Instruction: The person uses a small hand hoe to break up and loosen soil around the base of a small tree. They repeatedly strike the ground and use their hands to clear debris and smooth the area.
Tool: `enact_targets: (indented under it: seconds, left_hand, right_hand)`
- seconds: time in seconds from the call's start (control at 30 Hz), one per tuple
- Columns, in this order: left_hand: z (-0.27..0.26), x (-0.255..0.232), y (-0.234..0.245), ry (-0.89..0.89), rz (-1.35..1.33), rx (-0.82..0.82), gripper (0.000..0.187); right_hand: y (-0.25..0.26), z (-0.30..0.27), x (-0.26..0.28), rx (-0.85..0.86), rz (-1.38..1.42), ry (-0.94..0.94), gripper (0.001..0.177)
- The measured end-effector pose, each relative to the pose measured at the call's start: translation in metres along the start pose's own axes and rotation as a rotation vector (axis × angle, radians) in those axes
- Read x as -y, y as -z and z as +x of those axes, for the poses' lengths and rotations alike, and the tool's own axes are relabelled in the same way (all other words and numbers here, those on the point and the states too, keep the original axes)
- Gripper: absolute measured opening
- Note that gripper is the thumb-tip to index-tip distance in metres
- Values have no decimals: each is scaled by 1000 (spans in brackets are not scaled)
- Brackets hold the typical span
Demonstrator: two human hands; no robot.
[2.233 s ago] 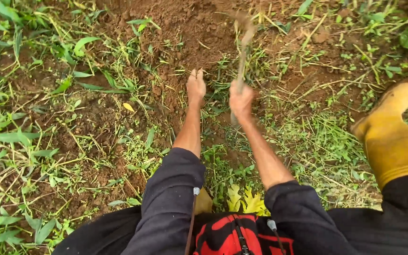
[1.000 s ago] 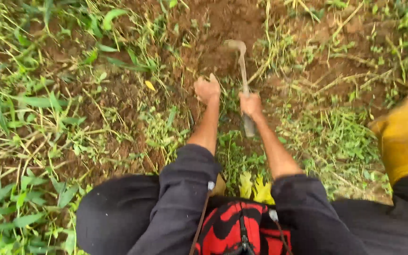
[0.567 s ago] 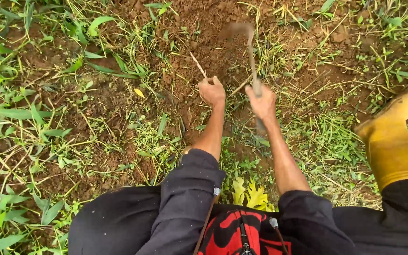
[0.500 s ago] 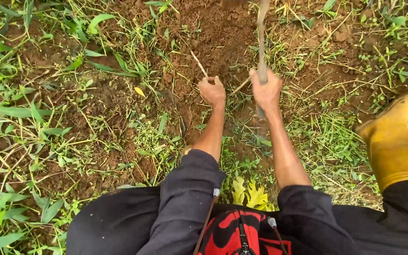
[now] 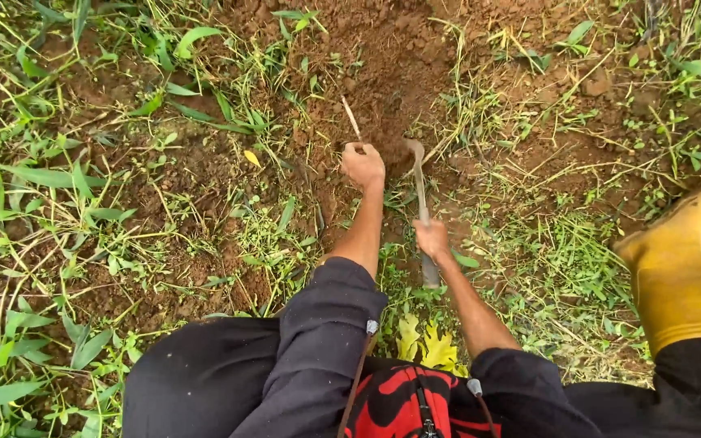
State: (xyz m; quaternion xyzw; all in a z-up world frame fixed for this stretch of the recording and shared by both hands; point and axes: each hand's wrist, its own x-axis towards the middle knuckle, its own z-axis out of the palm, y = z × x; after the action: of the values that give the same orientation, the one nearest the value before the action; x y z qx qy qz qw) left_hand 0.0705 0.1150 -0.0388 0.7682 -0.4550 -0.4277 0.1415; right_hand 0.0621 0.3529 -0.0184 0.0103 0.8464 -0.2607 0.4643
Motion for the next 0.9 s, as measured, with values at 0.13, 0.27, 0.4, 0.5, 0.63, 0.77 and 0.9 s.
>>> enact_targets:
  seconds: [0.13, 0.27, 0.4, 0.5, 0.63, 0.77, 0.9]
  left_hand:
    - [-11, -5, -6, -63, 16, 1, 19]
    - [-13, -7, 9, -73, 40, 20, 26]
    - [5, -2, 20, 59, 4, 42, 17]
    - [11, 11, 25, 112, -51, 20, 15]
    - [3, 14, 40, 136, 46, 81, 29]
    - [13, -62, 66, 79, -45, 54, 27]
    - [19, -47, 40, -119, -71, -32, 23]
  right_hand:
    - [43, -28, 61, -74, -178, 69, 33]
    - [59, -30, 170, -219, -126, 561, 21]
    - [65, -42, 325, -198, 114, 856, 26]
    - [42, -19, 374, -111, 412, 759, 21]
    - [-31, 59, 233, -269, 140, 996, 17]
    - [-48, 71, 112, 20, -218, 285, 32]
    - [-23, 24, 67, 80, -88, 154, 29]
